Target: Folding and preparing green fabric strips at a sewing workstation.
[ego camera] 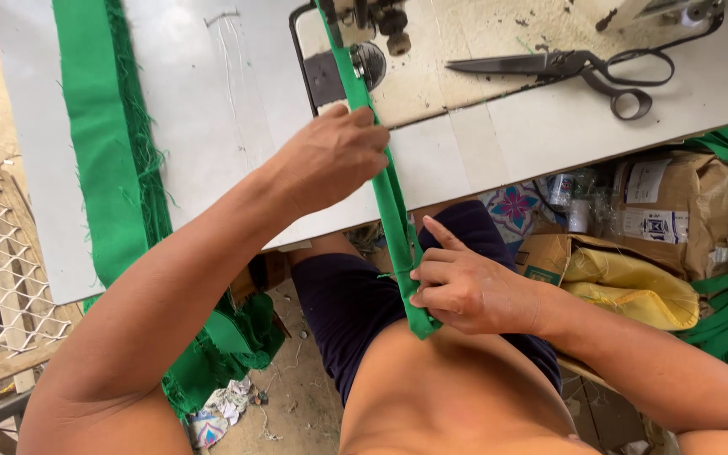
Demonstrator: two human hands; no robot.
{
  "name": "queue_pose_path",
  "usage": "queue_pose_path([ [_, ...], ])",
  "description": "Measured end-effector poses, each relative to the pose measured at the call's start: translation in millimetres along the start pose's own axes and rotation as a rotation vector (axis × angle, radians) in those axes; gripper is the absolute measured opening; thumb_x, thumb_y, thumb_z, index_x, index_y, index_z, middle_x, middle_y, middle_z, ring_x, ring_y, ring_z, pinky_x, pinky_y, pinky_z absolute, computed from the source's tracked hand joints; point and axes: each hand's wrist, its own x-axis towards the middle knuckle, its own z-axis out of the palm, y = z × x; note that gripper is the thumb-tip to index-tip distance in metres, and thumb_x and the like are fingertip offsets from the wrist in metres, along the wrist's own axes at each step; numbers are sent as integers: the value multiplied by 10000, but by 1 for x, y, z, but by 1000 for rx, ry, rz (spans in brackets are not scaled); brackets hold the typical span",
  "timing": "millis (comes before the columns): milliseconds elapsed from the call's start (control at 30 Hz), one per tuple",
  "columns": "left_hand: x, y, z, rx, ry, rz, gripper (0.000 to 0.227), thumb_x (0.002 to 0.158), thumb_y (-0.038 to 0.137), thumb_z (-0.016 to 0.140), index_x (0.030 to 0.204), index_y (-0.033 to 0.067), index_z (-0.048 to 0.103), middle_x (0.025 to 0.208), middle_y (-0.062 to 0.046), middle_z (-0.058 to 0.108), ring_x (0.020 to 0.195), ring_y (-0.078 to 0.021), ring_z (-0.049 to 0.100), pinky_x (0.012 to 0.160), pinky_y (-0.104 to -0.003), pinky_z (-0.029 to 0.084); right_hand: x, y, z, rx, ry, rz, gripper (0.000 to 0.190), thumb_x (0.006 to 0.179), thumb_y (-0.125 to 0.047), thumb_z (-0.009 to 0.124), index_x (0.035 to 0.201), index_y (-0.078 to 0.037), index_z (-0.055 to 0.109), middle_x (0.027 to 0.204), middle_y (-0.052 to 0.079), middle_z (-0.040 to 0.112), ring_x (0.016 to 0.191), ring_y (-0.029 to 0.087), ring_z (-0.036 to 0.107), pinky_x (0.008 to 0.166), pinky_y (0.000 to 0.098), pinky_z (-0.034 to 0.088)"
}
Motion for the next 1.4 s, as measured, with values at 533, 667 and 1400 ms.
queue_pose_path([
  [533, 16, -13, -3, 32, -147, 122, 211, 787, 50, 808, 743, 233, 715, 742, 88, 601, 918, -144, 637, 834, -320, 494, 26, 8, -20, 155, -201, 9, 121, 824, -77, 664, 712, -92, 621, 694, 40, 489, 770, 286, 634, 1181, 717, 226],
  [667, 11, -21, -1, -51, -217, 114, 212, 811, 26, 799, 746, 214, 725, 720, 95, 648, 911, -111, 696, 938, -291, 525, 24, 12, -23, 103, -272, -19, 114, 821, -95, 660, 711, -105, 632, 695, 34, 514, 779, 266, 633, 1200, 689, 206],
  [1400, 24, -26, 10, -204, -373, 58, 99, 859, 214, 769, 765, 211, 740, 699, 77, 541, 798, -120, 619, 918, -326, 554, 37, -2, -4, -180, -449, -92, 56, 706, -106, 669, 757, -82, 674, 744, 59, 542, 723, 289, 608, 1036, 725, 433],
])
